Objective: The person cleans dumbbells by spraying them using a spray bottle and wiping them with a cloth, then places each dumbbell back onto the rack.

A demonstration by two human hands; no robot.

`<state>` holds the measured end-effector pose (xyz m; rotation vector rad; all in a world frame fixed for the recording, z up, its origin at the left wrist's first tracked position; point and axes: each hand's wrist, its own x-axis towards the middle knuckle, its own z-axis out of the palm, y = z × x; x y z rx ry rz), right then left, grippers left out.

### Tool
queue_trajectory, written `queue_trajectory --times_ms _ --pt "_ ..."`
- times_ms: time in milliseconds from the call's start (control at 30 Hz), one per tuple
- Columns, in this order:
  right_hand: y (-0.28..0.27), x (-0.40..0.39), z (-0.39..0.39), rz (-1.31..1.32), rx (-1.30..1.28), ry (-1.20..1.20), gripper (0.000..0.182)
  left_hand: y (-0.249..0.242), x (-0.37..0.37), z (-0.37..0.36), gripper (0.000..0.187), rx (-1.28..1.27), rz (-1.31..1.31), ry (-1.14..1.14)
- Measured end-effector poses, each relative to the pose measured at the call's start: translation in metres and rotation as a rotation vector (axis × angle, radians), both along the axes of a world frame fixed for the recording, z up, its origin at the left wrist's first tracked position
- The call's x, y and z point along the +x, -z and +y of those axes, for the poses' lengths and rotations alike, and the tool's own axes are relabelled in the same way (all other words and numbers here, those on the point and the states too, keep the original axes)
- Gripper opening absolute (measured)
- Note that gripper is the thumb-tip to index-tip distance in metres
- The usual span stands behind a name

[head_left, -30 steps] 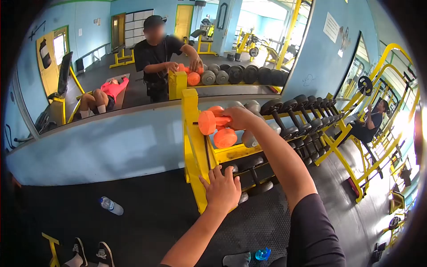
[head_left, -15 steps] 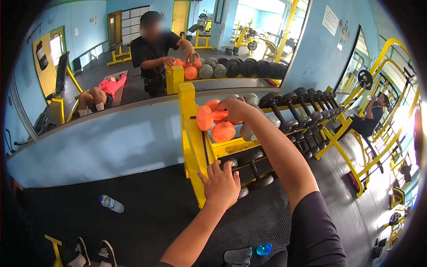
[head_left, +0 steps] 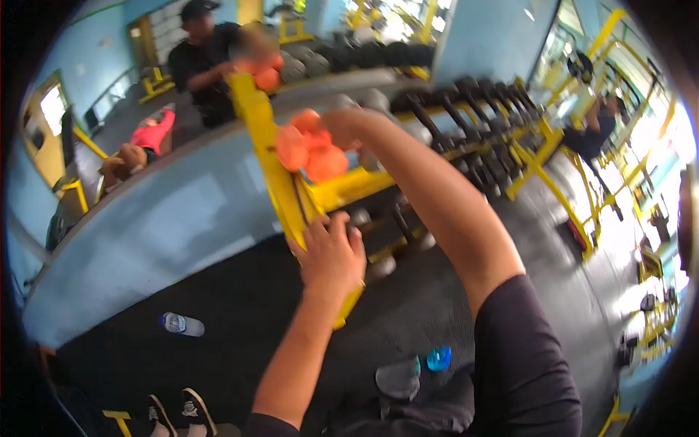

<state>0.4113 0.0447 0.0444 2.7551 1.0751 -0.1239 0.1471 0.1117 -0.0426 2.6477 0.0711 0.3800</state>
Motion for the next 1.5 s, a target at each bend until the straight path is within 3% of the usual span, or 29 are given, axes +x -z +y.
queue_trajectory --times_ms 33,67,100,167,233,300,467,533,600,633,700,733,767,833,867,900,933,1000,1033,1100,1133,1200,1300,1333,1367,1433,1500 --pt "0.009 0.002 -0.002 -0.093 0.050 -0.017 0.037 0.001 0.000 -0.001 0.038 0.002 0.024 0.019" --pt "0.000 -0.021 -0.005 -0.241 0.086 0.001 0.043 0.003 0.000 -0.002 0.037 0.010 0.008 0.020" --pt "-0.026 -0.063 -0.015 -0.173 0.186 -0.023 0.051 0.006 0.001 -0.001 0.036 0.020 -0.011 0.008" --pt "-0.003 -0.073 -0.032 -0.536 0.481 -0.212 0.053 0.010 0.002 0.002 0.035 0.021 -0.046 0.035" --pt "0.002 -0.126 -0.065 -0.651 0.739 -0.413 0.044 0.008 0.000 0.001 0.035 0.027 -0.051 0.023" --pt "0.015 -0.209 -0.107 -0.599 0.816 -0.302 0.030 0.003 -0.001 0.001 0.035 -0.013 -0.011 0.060" --pt "0.178 -0.354 -0.258 0.130 0.735 0.174 0.031 0.021 0.015 0.016 0.038 -0.136 -0.140 0.278" --pt "0.268 -0.410 -0.332 0.317 0.606 0.391 0.047 0.015 0.004 0.016 0.034 0.063 -0.342 0.336" --pt "0.310 -0.443 -0.387 0.539 0.462 0.514 0.055 0.018 -0.027 0.013 0.029 0.225 -0.805 0.378" --pt "0.327 -0.450 -0.412 0.553 0.470 0.491 0.055 0.038 -0.056 -0.006 0.029 0.247 -0.793 0.365" --pt "0.364 -0.455 -0.459 0.628 0.254 0.443 0.060 0.100 -0.132 -0.051 0.024 0.027 -0.908 0.326" --pt "0.396 -0.450 -0.486 0.611 0.157 0.345 0.076 0.141 -0.169 -0.099 0.019 -0.110 -0.717 0.312" --pt "0.416 -0.448 -0.499 0.604 0.173 0.314 0.076 0.186 -0.195 -0.139 0.022 -0.194 -0.556 0.342" --pt "0.443 -0.441 -0.518 0.811 0.113 0.292 0.098 0.283 -0.233 -0.196 0.039 -0.338 -0.133 0.437" --pt "0.471 -0.438 -0.523 0.925 0.133 0.271 0.119 0.327 -0.253 -0.224 0.052 -0.474 0.157 0.354" --pt "0.503 -0.446 -0.526 0.946 0.124 0.248 0.119 0.386 -0.269 -0.243 0.071 -0.527 0.297 0.354" --pt "0.537 -0.452 -0.525 0.828 0.297 0.183 0.122 0.429 -0.281 -0.262 0.080 -0.487 0.439 0.384" --pt "0.591 -0.466 -0.507 0.684 0.618 0.070 0.118 0.479 -0.304 -0.297 0.094 -0.458 0.701 0.341" --pt "0.612 -0.472 -0.497 0.711 0.627 0.027 0.118 0.496 -0.313 -0.312 0.100 -0.467 0.822 0.278" --pt "0.649 -0.486 -0.480 0.691 0.703 0.148 0.100 0.525 -0.329 -0.330 0.102 -0.468 0.621 0.256" --pt "0.641 -0.491 -0.468 0.662 0.706 0.166 0.085 0.530 -0.330 -0.335 0.102 -0.463 0.624 0.231" --pt "0.624 -0.498 -0.440 0.734 0.754 0.148 0.084 0.521 -0.326 -0.332 0.096 -0.487 0.298 0.214" --pt "0.582 -0.487 -0.397 0.832 0.775 0.089 0.080 0.503 -0.327 -0.296 0.091 -0.653 0.211 0.190" --pt "0.568 -0.480 -0.382 1.072 0.799 0.098 0.076 0.497 -0.330 -0.277 0.079 -0.583 0.254 0.132" --pt "0.556 -0.478 -0.370 1.308 0.819 0.113 0.072 0.487 -0.331 -0.259 0.060 -0.697 0.211 0.100" --pt "0.537 -0.479 -0.347 1.163 0.926 0.083 0.066 0.480 -0.342 -0.232 0.024 -0.770 0.160 -0.125" --pt "0.549 -0.484 -0.336 1.025 1.007 0.060 0.061 0.465 -0.351 -0.200 0.022 -0.761 0.073 -0.313"
